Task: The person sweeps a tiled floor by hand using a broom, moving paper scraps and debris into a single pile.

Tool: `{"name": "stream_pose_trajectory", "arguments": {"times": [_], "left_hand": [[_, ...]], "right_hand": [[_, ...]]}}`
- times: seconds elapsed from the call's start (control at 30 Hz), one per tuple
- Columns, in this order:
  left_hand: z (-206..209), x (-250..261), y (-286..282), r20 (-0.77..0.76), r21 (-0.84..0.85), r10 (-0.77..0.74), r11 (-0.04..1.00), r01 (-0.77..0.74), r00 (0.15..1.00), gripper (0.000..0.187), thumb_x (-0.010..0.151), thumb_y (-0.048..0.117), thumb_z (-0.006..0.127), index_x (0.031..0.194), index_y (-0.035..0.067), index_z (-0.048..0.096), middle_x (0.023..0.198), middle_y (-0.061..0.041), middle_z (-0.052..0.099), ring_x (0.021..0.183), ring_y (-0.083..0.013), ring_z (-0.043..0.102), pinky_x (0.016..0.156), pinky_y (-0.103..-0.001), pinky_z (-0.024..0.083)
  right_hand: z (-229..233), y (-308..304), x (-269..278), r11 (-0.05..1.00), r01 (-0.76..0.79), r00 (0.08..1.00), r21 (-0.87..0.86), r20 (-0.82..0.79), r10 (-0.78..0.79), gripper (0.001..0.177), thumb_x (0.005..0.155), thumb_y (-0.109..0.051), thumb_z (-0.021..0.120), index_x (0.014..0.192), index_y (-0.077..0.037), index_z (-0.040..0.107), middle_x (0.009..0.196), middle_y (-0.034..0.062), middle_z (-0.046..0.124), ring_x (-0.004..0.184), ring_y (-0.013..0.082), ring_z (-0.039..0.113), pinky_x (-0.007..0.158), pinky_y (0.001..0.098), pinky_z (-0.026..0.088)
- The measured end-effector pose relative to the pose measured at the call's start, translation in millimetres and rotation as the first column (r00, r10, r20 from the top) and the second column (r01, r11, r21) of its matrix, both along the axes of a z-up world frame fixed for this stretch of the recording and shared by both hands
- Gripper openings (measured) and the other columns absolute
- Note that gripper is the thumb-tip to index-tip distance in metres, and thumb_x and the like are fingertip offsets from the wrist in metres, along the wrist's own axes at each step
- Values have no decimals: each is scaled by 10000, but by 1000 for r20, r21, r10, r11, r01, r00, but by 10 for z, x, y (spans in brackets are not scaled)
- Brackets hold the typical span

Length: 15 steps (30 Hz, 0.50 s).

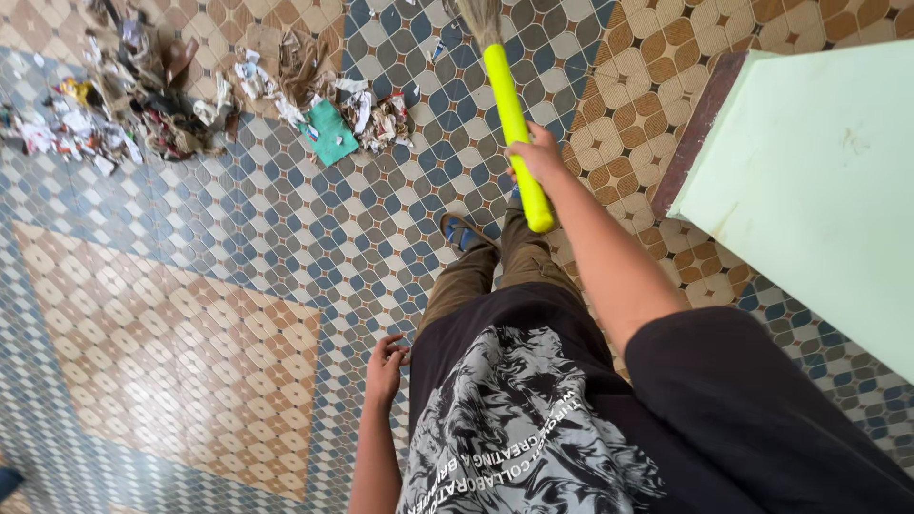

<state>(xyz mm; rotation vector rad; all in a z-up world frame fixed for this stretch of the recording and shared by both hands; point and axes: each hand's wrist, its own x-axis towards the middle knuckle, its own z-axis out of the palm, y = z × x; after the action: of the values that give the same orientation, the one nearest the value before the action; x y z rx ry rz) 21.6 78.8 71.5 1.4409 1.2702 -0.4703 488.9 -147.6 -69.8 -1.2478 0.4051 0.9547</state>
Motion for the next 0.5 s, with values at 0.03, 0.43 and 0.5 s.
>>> {"name": "stream_pose_trajectory", "arguments": {"times": [0.03, 0.43, 0.5], "left_hand": [[-7, -32, -21, -17, 9, -10, 1000, 10, 1000, 389, 925, 59, 534, 1304, 52, 619, 1054, -124, 689, 872, -150, 680, 817, -297, 557], [-144, 146, -76, 59, 11, -4, 1000, 4, 998, 390, 909, 60, 576, 1297, 57, 617, 1029, -97, 720, 819, -156, 677, 787, -299, 539], [-107, 103, -157, 98, -8, -9, 1000, 10, 995, 415, 889, 47, 568, 1301, 61, 612, 998, -101, 708, 817, -157, 683, 791, -300, 546]], "right_hand": [[99, -126, -54, 996, -26, 999, -90, 21, 28, 541, 813, 7, 664, 1321, -95, 508, 822, 83, 650, 513, 187, 636, 420, 346, 526], [466, -2218, -1941, 812, -270, 946, -517, 14, 323, 668, 821, 22, 679, 1447, -88, 473, 843, 114, 672, 548, 216, 646, 491, 373, 539], [470, -2243, -2070, 779, -354, 933, -518, -132, 335, 537, 833, 10, 688, 1348, -42, 544, 810, 147, 667, 534, 239, 647, 460, 404, 532]]}}
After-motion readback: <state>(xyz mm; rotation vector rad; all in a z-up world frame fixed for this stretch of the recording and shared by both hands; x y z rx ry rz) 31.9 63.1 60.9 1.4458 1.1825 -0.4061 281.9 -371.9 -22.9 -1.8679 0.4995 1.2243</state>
